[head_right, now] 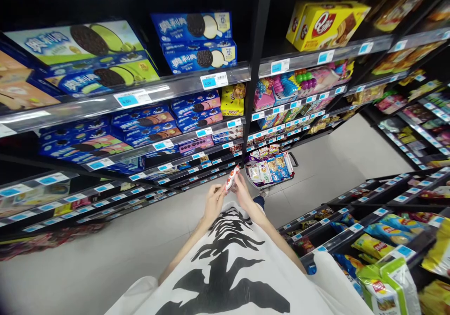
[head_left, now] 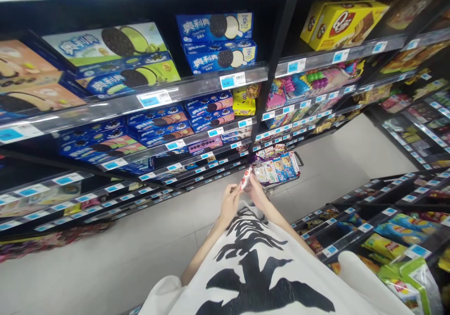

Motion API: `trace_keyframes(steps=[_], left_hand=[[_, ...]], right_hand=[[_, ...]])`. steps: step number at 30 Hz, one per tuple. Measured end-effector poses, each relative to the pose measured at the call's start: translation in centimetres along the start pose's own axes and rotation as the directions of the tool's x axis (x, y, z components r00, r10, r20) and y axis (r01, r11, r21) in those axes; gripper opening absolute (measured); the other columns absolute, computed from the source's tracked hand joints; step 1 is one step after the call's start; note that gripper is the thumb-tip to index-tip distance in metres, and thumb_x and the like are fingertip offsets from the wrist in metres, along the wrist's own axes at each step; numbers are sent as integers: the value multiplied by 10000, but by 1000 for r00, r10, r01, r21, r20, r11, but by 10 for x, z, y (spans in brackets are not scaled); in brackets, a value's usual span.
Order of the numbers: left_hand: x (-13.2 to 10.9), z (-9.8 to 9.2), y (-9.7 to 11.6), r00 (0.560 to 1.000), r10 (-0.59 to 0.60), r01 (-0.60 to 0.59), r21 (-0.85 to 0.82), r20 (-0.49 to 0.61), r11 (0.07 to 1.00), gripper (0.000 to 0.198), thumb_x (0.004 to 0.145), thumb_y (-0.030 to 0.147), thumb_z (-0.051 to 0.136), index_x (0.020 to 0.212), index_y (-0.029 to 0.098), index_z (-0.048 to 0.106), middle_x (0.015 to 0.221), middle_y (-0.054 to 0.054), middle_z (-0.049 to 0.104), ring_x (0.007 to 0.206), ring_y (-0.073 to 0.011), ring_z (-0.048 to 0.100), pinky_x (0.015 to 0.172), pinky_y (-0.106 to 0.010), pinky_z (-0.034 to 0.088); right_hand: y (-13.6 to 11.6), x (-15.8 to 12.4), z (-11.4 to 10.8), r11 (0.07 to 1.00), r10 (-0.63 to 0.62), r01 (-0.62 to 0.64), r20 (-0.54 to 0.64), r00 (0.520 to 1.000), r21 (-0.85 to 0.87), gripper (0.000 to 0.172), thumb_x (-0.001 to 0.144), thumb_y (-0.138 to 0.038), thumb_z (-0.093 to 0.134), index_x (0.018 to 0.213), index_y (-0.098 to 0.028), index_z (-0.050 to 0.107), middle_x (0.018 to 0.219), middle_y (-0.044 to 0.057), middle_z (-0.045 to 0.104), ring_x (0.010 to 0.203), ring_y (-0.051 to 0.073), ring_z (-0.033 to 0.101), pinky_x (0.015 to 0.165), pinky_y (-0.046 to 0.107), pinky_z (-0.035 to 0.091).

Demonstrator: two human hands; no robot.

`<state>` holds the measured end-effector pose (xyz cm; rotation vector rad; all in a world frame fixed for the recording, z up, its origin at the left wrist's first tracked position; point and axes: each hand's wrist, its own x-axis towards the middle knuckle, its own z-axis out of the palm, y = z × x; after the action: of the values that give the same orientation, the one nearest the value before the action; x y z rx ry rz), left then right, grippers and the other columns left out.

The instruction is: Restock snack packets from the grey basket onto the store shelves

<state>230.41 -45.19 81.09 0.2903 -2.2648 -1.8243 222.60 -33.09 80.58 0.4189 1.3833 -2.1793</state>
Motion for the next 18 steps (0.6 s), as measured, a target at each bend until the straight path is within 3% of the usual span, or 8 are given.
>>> trace_keyframes(steps=[3,7,13,18], left_hand=[[-5,1,4,979,54,-59,23,195,998,345,919,493,620,1119,260,777,992,-105,651,934,-229,624,940,-364,498],[-6,0,11,872,185,-225,37,453,974,341,967,454,545,1129,254,769,1010,-140,700,1017,-254,637,990,-420,483],[-6,1,24,783,269,-321,-7,560,947,321,968,446,555,1034,231,783,932,-151,710,913,-251,673,949,-437,517],[-7,8,17,688,400,-521,27,605,853,270,1001,325,515,976,211,758,898,-119,706,860,-215,663,864,-377,546]], right_hand=[[-8,-3,5,1000,27,-27,30,999,8,630,764,-776,627,1057,-219,654,1034,83,736,913,235,702,709,332,558],[-16,-6,6,998,64,-64,80,995,-2,745,793,-866,465,945,-185,725,881,124,735,822,280,698,679,396,553],[-13,-11,0,1000,22,-23,86,996,6,838,826,-886,349,996,-181,769,885,140,746,890,304,704,731,423,567],[-17,-15,-6,991,51,-57,48,998,118,780,821,-850,434,999,-166,762,888,134,757,918,312,717,768,426,582]])
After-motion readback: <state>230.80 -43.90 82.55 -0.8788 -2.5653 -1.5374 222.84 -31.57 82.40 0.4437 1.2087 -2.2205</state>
